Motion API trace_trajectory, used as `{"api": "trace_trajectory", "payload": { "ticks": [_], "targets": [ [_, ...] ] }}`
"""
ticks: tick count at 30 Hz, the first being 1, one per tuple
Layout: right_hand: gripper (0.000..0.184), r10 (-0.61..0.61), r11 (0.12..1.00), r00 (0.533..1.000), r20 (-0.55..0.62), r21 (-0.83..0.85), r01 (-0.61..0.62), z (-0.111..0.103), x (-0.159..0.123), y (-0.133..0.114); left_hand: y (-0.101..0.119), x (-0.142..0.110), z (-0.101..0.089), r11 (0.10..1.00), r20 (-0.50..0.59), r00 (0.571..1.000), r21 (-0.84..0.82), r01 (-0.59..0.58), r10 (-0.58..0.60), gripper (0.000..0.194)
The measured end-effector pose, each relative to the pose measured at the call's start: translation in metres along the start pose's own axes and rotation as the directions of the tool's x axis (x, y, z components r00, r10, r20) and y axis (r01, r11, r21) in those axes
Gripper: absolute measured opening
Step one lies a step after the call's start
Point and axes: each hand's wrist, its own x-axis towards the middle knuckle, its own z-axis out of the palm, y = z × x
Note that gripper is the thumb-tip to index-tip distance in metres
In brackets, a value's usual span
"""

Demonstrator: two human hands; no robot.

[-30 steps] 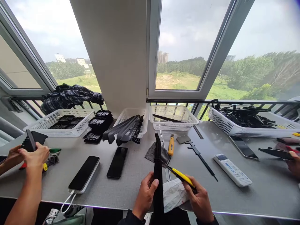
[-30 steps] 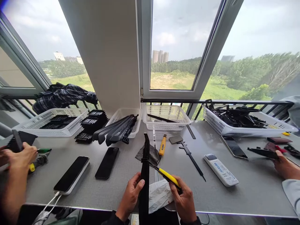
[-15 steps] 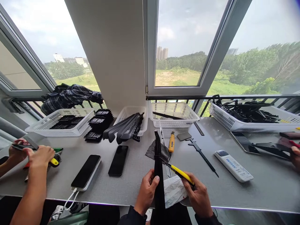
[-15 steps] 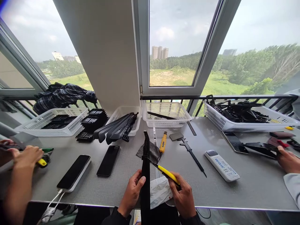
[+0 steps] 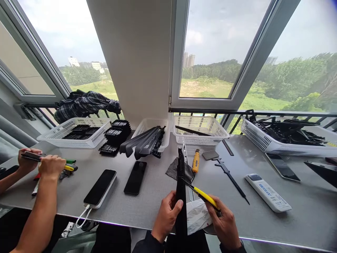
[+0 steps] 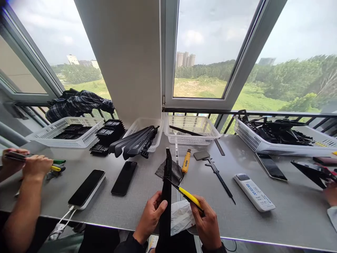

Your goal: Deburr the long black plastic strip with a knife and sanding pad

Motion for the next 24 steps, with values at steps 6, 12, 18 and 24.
{"api": "trace_trajectory", "payload": {
  "ticks": [6, 12, 18, 24],
  "targets": [
    [0.050, -0.013, 0.998, 1.000, -0.022, -0.057, 0.011, -0.003, 0.000, 0.010, -0.003, 0.001, 0.000, 1.000, 0.032, 0.999, 0.013, -0.028, 0.028, 0.040],
    [0.048, -0.003, 1.000, 0.999, -0.047, -0.014, 0.002, -0.004, -0.002, 0.005, -0.002, 0.001, 0.001, 0.994, 0.057, 0.998, 0.104, -0.023, 0.017, 0.040],
    [0.043, -0.023, 1.000, 0.999, -0.031, 0.013, 0.024, -0.006, -0.002, -0.002, 0.007, 0.000, 0.005, 0.988, 0.076, 0.997, 0.157, -0.007, -0.006, 0.043],
    [0.041, -0.015, 1.000, 0.999, -0.037, 0.020, 0.015, -0.005, 0.000, -0.004, 0.007, 0.002, 0.005, 0.981, 0.072, 0.997, 0.192, -0.020, 0.006, 0.045]
  ]
}}
